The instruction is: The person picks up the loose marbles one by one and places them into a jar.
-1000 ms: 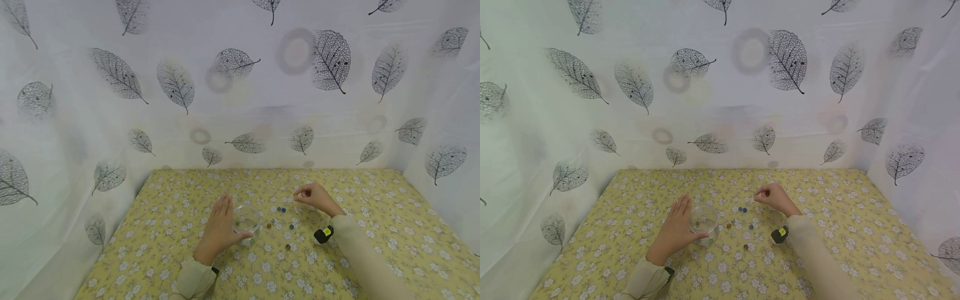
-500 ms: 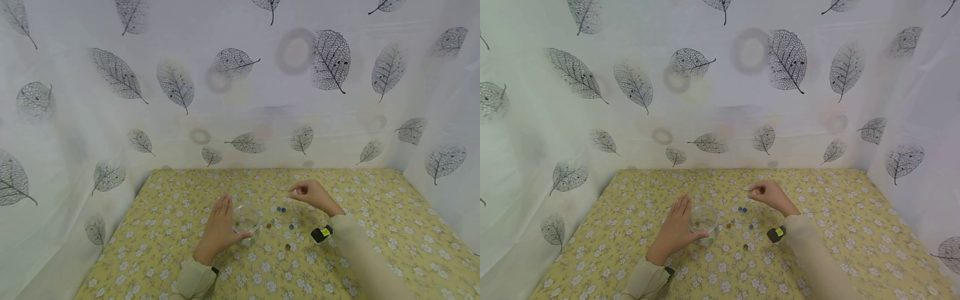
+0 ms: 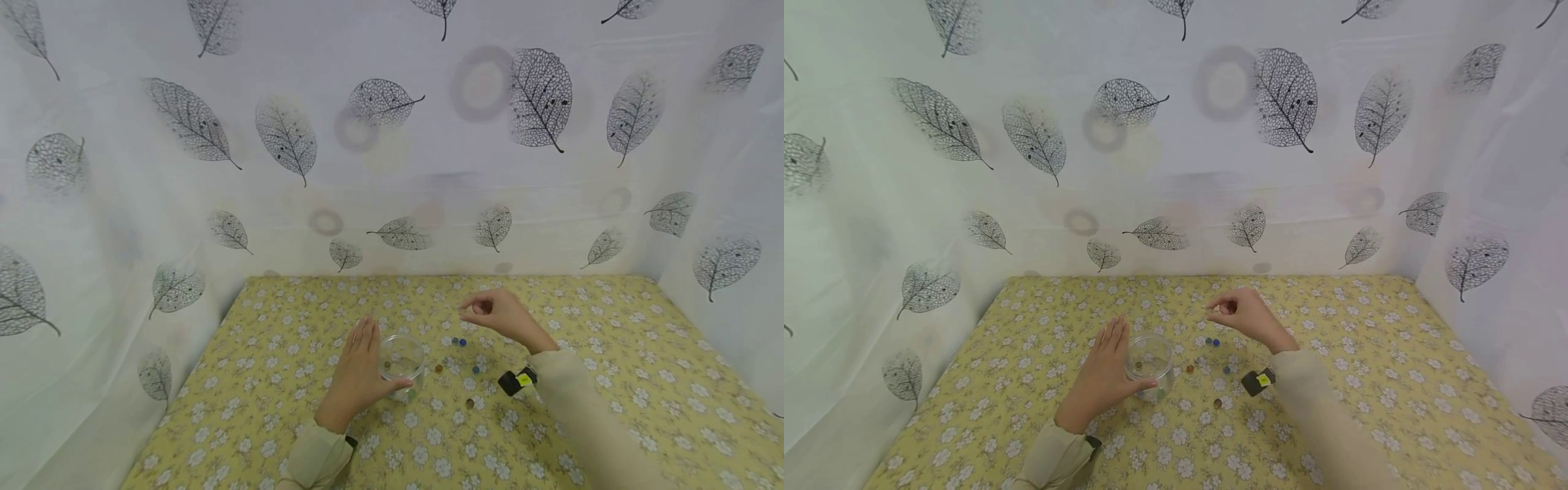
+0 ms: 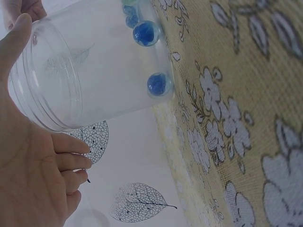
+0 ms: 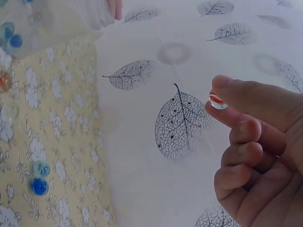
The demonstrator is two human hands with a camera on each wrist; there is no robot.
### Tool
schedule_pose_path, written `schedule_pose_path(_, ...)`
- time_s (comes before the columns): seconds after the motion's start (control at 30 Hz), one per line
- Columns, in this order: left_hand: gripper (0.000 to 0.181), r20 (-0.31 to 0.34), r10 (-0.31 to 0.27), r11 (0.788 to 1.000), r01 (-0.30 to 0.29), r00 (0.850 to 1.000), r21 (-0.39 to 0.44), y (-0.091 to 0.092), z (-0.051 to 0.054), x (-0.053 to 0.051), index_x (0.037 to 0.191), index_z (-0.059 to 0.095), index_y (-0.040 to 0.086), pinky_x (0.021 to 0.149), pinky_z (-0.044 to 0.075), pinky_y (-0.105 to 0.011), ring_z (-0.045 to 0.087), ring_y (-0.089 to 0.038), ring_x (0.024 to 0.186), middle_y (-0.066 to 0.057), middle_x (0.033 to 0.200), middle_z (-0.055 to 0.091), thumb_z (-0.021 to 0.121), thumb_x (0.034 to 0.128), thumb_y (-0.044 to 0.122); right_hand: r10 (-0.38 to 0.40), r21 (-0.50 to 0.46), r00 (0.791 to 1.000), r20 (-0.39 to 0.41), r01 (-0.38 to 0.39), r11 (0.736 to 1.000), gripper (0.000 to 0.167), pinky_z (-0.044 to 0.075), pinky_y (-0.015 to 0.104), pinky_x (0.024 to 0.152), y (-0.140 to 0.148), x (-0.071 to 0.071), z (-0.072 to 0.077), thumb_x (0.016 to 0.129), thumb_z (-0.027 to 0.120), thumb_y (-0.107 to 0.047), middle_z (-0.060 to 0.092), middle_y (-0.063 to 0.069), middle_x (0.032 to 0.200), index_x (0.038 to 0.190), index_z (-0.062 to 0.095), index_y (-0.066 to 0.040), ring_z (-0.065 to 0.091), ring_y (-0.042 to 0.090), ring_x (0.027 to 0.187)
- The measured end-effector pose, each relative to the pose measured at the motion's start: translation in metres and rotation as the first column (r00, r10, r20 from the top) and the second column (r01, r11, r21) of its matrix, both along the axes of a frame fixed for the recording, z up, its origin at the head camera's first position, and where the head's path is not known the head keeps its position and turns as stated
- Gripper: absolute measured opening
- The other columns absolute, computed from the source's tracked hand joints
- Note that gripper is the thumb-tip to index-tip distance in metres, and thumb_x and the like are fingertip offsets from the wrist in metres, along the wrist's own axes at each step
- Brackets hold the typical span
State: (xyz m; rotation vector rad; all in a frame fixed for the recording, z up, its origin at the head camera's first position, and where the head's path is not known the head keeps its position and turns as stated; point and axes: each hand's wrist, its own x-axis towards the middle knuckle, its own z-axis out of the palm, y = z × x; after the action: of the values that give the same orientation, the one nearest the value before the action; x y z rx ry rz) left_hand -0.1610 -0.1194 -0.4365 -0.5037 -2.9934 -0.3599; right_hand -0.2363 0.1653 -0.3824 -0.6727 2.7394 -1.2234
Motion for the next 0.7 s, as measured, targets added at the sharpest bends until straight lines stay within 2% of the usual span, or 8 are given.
schedule_pose_path(0.27, 0.117, -0.013, 0.002, 1.000, -0.002, 1.000, 0.013, 0.000, 0.001, 0.002, 0.148, 0.016, -0.006, 0.120, 0.014, -0.048, 0.012, -0.033, 0.146, -0.020, 0.157, 0.008, 0.056, 0.0731, 0.074, 0.032, -0.049, 0.999, 0.006, -0.031, 0.998, 0.024, 0.044, 0.025, 0.057, -0.012, 0.003, 0.005, 0.086, 0.069, -0.019, 0.046, -0.003, 0.060, 0.102, 0.071, -0.002, 0.034, 0.006, 0.051)
schedule_pose_path(0.7, 0.117, 0.007, 0.004, 0.999, -0.004, 1.000, 0.044, 0.001, 0.000, 0.001, 0.148, 0.014, -0.006, 0.121, 0.012, -0.048, 0.009, -0.032, 0.147, -0.019, 0.157, 0.006, 0.058, 0.0730, 0.073, 0.076, -0.072, 0.997, -0.003, -0.076, 0.995, 0.023, 0.044, 0.025, 0.057, -0.031, 0.006, 0.008, 0.086, 0.069, -0.022, 0.044, -0.004, 0.058, 0.103, 0.072, -0.007, 0.033, 0.006, 0.049)
